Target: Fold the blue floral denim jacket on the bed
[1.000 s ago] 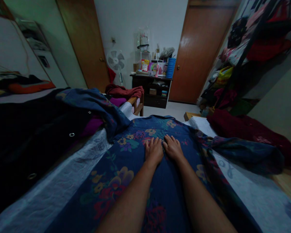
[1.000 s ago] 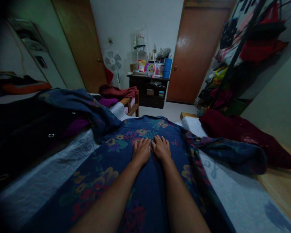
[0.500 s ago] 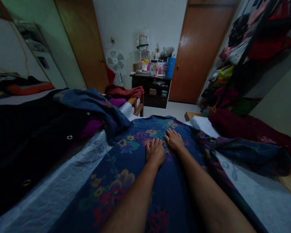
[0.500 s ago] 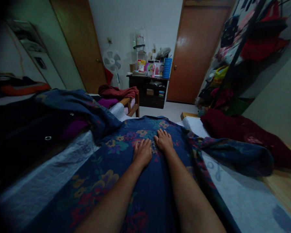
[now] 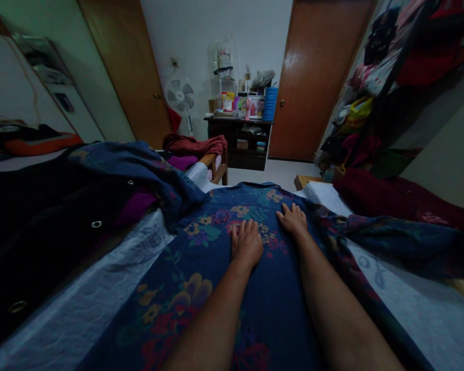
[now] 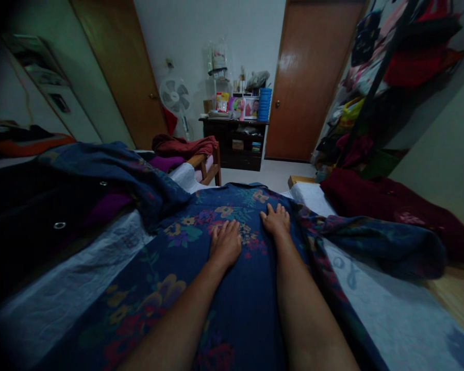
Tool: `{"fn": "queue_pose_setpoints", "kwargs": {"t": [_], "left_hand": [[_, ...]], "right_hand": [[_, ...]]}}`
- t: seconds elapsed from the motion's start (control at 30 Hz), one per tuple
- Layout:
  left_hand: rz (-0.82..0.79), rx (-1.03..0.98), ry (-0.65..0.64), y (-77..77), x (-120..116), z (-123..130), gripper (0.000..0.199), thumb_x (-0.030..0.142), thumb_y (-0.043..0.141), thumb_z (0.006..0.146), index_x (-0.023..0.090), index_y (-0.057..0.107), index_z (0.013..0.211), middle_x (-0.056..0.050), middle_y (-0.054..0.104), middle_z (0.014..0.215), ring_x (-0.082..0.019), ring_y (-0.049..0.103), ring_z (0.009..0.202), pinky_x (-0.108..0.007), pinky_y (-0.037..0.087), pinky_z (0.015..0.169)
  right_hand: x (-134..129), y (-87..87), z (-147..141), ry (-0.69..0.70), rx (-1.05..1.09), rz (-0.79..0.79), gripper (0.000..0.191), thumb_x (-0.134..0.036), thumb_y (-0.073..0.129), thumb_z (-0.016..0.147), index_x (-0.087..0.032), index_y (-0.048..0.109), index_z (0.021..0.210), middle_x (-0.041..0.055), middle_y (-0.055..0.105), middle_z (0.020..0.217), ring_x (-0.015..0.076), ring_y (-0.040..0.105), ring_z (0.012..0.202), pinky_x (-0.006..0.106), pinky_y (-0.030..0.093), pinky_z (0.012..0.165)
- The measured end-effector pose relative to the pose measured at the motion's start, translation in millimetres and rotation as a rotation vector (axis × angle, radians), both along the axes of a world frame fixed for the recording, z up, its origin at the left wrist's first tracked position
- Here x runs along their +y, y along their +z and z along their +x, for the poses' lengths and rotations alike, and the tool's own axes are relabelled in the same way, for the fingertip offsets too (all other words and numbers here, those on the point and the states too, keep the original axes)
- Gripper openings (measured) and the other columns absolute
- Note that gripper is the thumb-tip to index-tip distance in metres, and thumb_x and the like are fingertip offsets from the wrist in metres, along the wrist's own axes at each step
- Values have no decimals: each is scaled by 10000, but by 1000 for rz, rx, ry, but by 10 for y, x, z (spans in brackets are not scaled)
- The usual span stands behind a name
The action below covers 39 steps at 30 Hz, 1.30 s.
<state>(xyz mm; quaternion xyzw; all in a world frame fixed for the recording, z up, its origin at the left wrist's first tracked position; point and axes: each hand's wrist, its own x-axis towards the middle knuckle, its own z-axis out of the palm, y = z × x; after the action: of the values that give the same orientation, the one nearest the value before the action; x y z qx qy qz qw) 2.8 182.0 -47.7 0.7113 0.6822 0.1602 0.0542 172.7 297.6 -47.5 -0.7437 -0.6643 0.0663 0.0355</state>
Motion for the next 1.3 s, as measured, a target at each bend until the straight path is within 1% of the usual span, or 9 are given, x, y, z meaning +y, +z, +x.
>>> {"fn": "queue_pose_setpoints", "kwargs": {"t": [0.23,0.3,0.43,0.5,0.57,0.77,0.97,1.13,1.3], "left_hand": [[35,-3,1,-21,-7,7,484,295,375,949,211,472,1416,-47,444,1511,-251,323,1420,-534,195,1184],[51,-3,2,-31,-6,13,483,292,378,946,205,477,1411,-52,453,1504,-257,329,1416,-544,201,1180],[69,-3,8,-48,-5,28,480,289,358,953,192,480,1407,-57,464,1496,-263,333,1415,-556,190,1181],[72,-1,12,-51,-6,32,479,288,356,954,192,480,1407,-57,466,1494,-263,331,1417,-556,186,1183],[70,2,11,-48,-7,35,479,287,362,953,196,477,1409,-59,463,1496,-260,326,1420,-555,184,1186],[45,1,14,-38,-7,34,480,294,362,954,217,466,1416,-50,452,1505,-253,322,1424,-547,190,1187],[45,3,11,-55,3,29,482,303,360,954,231,465,1418,-53,445,1510,-255,311,1429,-545,177,1187],[29,-7,11,-41,4,30,487,303,358,950,227,466,1419,-46,440,1514,-252,307,1430,-541,164,1191],[32,-8,8,-45,4,28,485,303,354,952,232,462,1420,-47,440,1513,-251,310,1428,-543,162,1191]], "right_hand": [[110,-45,-9,-87,0,96,654,-531,294,967,-128,375,1477,187,300,1559,316,252,1441,456,189,1147],[161,-48,-20,-22,15,128,636,-490,302,970,-105,374,1472,167,317,1558,308,255,1440,447,200,1152],[273,-32,-63,245,59,173,588,-400,290,985,-159,275,1522,66,238,1605,230,198,1469,391,200,1169],[333,-24,-91,318,66,141,594,-432,270,993,-182,252,1531,49,222,1611,220,197,1470,399,192,1174],[392,-20,-114,332,57,100,625,-496,259,989,-189,249,1533,56,221,1610,234,209,1466,420,187,1173],[512,-28,-137,184,26,81,692,-592,216,967,-189,281,1526,86,238,1603,294,204,1461,451,170,1165],[501,-12,-160,22,39,72,751,-686,216,922,-242,301,1521,109,221,1603,379,174,1452,527,150,1141],[481,-6,-190,-117,53,88,730,-678,230,923,-249,351,1502,162,244,1583,396,192,1443,542,128,1130],[474,-31,-204,-176,43,144,721,-658,264,924,-214,406,1475,204,287,1551,403,235,1422,555,153,1114]]}}
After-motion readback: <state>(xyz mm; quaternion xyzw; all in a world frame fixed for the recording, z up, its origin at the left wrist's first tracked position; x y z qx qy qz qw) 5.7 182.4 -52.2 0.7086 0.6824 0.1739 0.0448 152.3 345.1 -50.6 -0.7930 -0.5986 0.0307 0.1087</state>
